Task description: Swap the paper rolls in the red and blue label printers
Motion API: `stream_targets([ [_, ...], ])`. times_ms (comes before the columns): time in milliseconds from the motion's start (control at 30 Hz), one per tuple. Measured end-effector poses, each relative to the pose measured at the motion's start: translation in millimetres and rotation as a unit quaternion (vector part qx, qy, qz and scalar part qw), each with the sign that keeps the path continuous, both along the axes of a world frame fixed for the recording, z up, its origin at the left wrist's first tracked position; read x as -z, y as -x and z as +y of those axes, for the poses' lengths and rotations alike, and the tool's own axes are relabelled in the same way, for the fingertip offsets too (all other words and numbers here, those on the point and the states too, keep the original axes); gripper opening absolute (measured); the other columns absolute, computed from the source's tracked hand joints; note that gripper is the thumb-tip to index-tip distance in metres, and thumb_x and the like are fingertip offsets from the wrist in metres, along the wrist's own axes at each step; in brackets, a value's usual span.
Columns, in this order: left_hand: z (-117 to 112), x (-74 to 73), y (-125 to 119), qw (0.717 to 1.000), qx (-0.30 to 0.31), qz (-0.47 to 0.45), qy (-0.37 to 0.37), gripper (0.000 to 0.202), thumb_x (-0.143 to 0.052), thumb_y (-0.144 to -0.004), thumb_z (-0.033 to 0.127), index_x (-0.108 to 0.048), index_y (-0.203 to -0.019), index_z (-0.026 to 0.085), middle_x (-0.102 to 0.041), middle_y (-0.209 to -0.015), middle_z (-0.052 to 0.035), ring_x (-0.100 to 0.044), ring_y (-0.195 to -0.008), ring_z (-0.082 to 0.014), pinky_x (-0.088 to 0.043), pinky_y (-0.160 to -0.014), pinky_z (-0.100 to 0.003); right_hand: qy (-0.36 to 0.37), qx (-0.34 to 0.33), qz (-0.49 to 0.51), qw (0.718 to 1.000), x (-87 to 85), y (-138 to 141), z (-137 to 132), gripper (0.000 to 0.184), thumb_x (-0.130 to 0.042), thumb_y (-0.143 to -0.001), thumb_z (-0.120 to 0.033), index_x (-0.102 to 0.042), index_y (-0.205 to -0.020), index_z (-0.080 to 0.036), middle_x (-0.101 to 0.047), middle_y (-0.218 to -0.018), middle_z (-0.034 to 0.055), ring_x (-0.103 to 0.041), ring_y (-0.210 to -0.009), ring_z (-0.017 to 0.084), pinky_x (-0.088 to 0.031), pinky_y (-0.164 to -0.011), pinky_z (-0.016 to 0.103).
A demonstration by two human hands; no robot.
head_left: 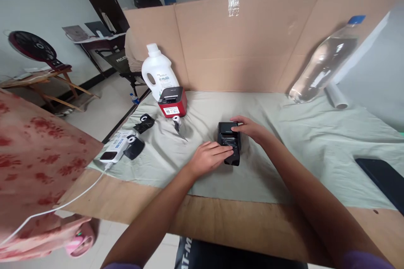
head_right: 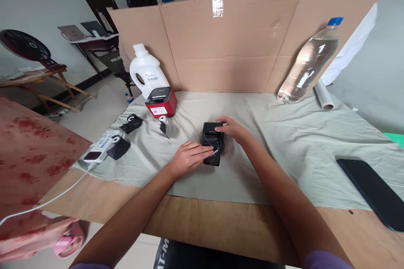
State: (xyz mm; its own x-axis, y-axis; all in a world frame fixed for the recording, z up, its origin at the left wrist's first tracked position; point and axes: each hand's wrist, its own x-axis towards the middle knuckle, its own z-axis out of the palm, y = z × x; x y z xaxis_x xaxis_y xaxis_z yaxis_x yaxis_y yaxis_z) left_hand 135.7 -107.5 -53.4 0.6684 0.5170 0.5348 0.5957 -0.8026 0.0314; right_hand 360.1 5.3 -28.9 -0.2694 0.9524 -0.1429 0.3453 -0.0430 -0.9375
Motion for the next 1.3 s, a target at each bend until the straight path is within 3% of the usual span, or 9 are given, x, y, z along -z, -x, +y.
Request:
stream_targets([
  [133,0.1,1.7,-1.7,0.999,-0.007,-0.006,0.039,0.034,-0.046,-0.1,0.022,-0.067,-0.126,0.029,-0.069,-0.131,-0.0029,-0.065,-0.097,-0.0175,-0.049,-0.08,-0.032,0.011,0.019,-0.017,1.0,4.3,4.4,-2.5,0.041,-0.071,-0.07,-0.024,-0.067,-0.11,-0.023,-0.065,-0.119,0.0062,-0.06,-0.092,0.02,-0.046,-0.091,0.037],
  [333,7.8,10.8,-7.7,0.974,-0.162,-0.062,0.147,0.074,-0.071,-0.083,0.027,-0.044,-0.152,0.026,-0.058,-0.143,-0.0102,-0.056,-0.122,-0.0289,-0.046,-0.105,-0.044,0.009,0.114,0.004,0.993,12.1,10.4,-20.3,0.051,-0.074,-0.073,-0.028,-0.059,-0.121,-0.022,-0.066,-0.116,0.0082,-0.064,-0.089,0.02,-0.051,-0.086,0.036],
  [467,15.6,16.1,-8.2,0.956,-0.169,-0.095,0.223,0.081,-0.077,-0.078,0.024,-0.044,-0.152,0.026,-0.07,-0.12,-0.0089,-0.062,-0.111,-0.0272,-0.05,-0.102,-0.041,-0.009,0.167,0.017,0.986,20.3,21.9,-30.5,0.039,-0.063,-0.081,-0.035,-0.062,-0.117,-0.019,-0.068,-0.109,0.0081,-0.065,-0.1,0.022,-0.05,-0.094,0.036],
  [600,16.1,14.6,-8.0,0.934,-0.207,-0.139,0.256,0.086,-0.082,-0.071,0.024,-0.048,-0.15,0.026,-0.071,-0.107,-0.0069,-0.066,-0.102,-0.0257,-0.055,-0.094,-0.037,-0.031,0.179,0.049,0.982,22.1,29.8,-37.3,0.038,-0.054,-0.084,-0.04,-0.067,-0.115,-0.02,-0.067,-0.123,0.0085,-0.06,-0.117,0.024,-0.043,-0.106,0.038],
  [800,25.5,-1.8,-22.6,0.96,-0.153,-0.108,0.207,0.074,-0.082,-0.073,0.024,-0.056,-0.142,0.03,-0.073,-0.113,-0.0045,-0.066,-0.102,-0.0247,-0.054,-0.094,-0.037,-0.048,0.181,0.091,0.978,12.9,0.9,-51.3,0.052,-0.057,-0.085,-0.05,-0.067,-0.129,-0.025,-0.06,-0.143,0.0062,-0.05,-0.136,0.028,-0.032,-0.118,0.042],
  [900,50.5,-17.8,-52.1,0.972,-0.112,-0.084,0.187,0.074,-0.082,-0.074,0.027,-0.055,-0.143,0.031,-0.073,-0.114,-0.0044,-0.065,-0.103,-0.0246,-0.052,-0.097,-0.037,-0.099,0.197,0.111,0.969,5.8,-32.9,-46.8,0.06,-0.057,-0.085,-0.055,-0.064,-0.135,-0.022,-0.057,-0.148,0.0063,-0.046,-0.142,0.028,-0.028,-0.121,0.043],
  [1033,102.7,-28.8,-123.5,0.972,-0.083,-0.078,0.205,0.075,-0.081,-0.076,0.036,-0.053,-0.145,0.033,-0.075,-0.11,-0.0028,-0.065,-0.103,-0.0244,-0.051,-0.095,-0.035,-0.168,0.27,0.105,0.942,-2.9,-91.5,-15.5,0.058,-0.056,-0.084,-0.055,-0.068,-0.128,-0.02,-0.06,-0.145,0.0069,-0.046,-0.142,0.028,-0.026,-0.122,0.043],
  [1167,155.4,-19.6,-207.0,0.966,-0.045,-0.091,0.24,0.074,-0.076,-0.08,0.043,-0.049,-0.147,0.033,-0.073,-0.121,-0.0005,-0.065,-0.104,-0.0235,-0.049,-0.098,-0.033,-0.198,0.365,0.076,0.906,-1.9,-156.0,26.5,0.05,-0.056,-0.083,-0.054,-0.073,-0.113,-0.018,-0.069,-0.13,0.0089,-0.052,-0.135,0.029,-0.031,-0.119,0.043],
  [1300,192.0,-8.0,-266.6,0.961,-0.005,-0.067,0.269,0.076,-0.073,-0.08,0.043,-0.045,-0.149,0.03,-0.067,-0.133,-0.0019,-0.062,-0.113,-0.0257,-0.045,-0.104,-0.035,-0.182,0.41,0.07,0.891,9.8,-208.2,56.2,0.043,-0.054,-0.083,-0.058,-0.07,-0.091,-0.02,-0.074,-0.094,0.0048,-0.065,-0.108,0.027,-0.05,-0.101,0.039],
])
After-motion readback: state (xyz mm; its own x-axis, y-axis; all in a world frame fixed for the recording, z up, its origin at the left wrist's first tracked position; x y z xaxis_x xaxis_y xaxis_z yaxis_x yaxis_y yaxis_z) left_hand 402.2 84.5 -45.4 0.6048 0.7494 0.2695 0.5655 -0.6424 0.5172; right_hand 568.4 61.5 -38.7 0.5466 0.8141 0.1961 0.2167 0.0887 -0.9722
